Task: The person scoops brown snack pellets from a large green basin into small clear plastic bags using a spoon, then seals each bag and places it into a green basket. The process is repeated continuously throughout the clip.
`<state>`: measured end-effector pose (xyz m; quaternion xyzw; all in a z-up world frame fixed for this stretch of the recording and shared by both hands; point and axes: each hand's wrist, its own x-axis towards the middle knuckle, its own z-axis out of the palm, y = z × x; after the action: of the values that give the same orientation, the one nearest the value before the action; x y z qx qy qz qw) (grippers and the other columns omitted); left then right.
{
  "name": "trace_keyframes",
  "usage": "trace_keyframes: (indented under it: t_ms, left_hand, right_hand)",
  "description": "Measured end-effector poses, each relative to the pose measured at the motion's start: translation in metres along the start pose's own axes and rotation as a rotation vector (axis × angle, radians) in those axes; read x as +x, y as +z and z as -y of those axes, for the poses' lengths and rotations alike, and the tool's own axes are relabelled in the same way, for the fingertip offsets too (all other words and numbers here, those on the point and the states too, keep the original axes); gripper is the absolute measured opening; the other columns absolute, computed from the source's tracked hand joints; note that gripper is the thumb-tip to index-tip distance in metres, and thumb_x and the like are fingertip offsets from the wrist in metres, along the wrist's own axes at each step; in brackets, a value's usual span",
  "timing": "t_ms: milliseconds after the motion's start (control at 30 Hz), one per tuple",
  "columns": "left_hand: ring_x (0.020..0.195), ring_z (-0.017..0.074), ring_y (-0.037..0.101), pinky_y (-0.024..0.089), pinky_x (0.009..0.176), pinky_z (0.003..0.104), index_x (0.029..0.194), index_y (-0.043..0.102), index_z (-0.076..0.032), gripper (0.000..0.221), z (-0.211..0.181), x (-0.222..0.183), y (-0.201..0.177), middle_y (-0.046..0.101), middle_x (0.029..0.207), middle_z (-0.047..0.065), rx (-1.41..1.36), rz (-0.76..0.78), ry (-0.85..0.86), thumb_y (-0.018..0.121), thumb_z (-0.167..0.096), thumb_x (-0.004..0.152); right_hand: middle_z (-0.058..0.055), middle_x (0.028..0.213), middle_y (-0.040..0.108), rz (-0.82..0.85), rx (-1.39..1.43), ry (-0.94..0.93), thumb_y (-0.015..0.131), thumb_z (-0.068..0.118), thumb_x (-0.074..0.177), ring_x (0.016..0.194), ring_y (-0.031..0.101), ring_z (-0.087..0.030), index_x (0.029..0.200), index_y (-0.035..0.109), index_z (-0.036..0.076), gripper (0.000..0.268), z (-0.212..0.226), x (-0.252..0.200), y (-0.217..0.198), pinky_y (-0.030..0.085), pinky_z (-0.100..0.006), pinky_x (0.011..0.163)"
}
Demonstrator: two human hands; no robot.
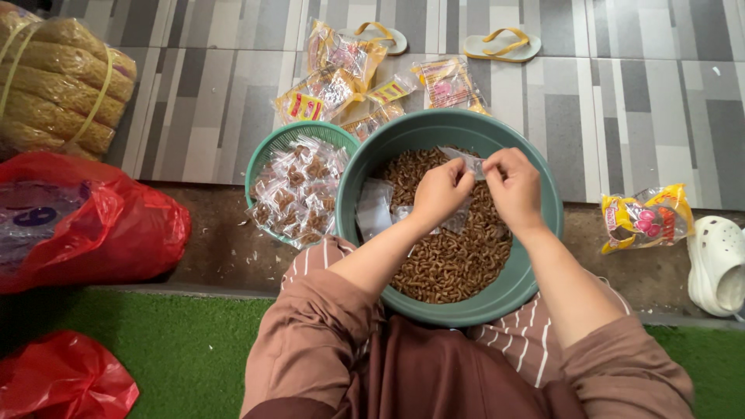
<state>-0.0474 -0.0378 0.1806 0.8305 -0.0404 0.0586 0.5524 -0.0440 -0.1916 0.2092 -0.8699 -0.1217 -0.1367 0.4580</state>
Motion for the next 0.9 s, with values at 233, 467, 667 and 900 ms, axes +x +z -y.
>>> trace_keyframes:
  t_ms: [233, 467, 667, 900]
  left_hand:
    - [0.070, 0.0379, 0.067, 0.052, 0.068, 0.050, 0.083, 0.064, -0.007, 0.015, 0.002, -0.003, -0.002, 0.067, 0.073, 0.017, 0.167, -0.016, 0.317, 0.063, -0.022, 0.087]
    - [0.099, 0.0307, 0.066, 0.048, 0.093, 0.047, 0.105, 0.066, -0.012, 0.024, -0.010, -0.008, -0.010, 0.068, 0.100, 0.012, 0.334, 0.142, 0.405, 0.074, -0.021, 0.085]
    - [0.126, 0.0301, 0.057, 0.026, 0.117, 0.057, 0.133, 0.058, -0.013, 0.070, -0.016, -0.003, -0.023, 0.061, 0.127, 0.007, 0.451, 0.028, 0.714, 0.078, -0.021, 0.067]
    - [0.104, 0.0285, 0.069, 0.031, 0.117, 0.058, 0.117, 0.059, -0.011, 0.049, -0.002, 0.012, -0.030, 0.072, 0.099, 0.009, 0.503, 0.141, 0.337, 0.077, -0.033, 0.078]
  right_hand:
    - [-0.013, 0.120, 0.068, 0.086, -0.366, -0.250, 0.061, 0.002, 0.093, 0.107, 0.065, -0.035, 0.124, 0.071, 0.010, 0.033, 0.002, -0.008, 0.006, 0.053, -0.042, 0.088]
    - [-0.006, 0.128, 0.067, 0.268, -0.242, -0.004, 0.068, 0.007, 0.089, 0.110, 0.067, -0.030, 0.130, 0.069, 0.013, 0.041, -0.032, 0.001, -0.006, 0.053, -0.039, 0.092]
    - [-0.003, 0.114, 0.066, 0.472, 0.221, 0.243, 0.072, 0.009, 0.087, 0.104, 0.066, -0.017, 0.121, 0.063, 0.006, 0.035, -0.071, -0.001, 0.008, 0.055, -0.035, 0.087]
    - [-0.002, 0.120, 0.070, 0.315, 0.540, 0.408, 0.056, 0.019, 0.109, 0.112, 0.062, -0.012, 0.123, 0.068, 0.005, 0.023, -0.088, 0.004, 0.010, 0.050, -0.031, 0.094]
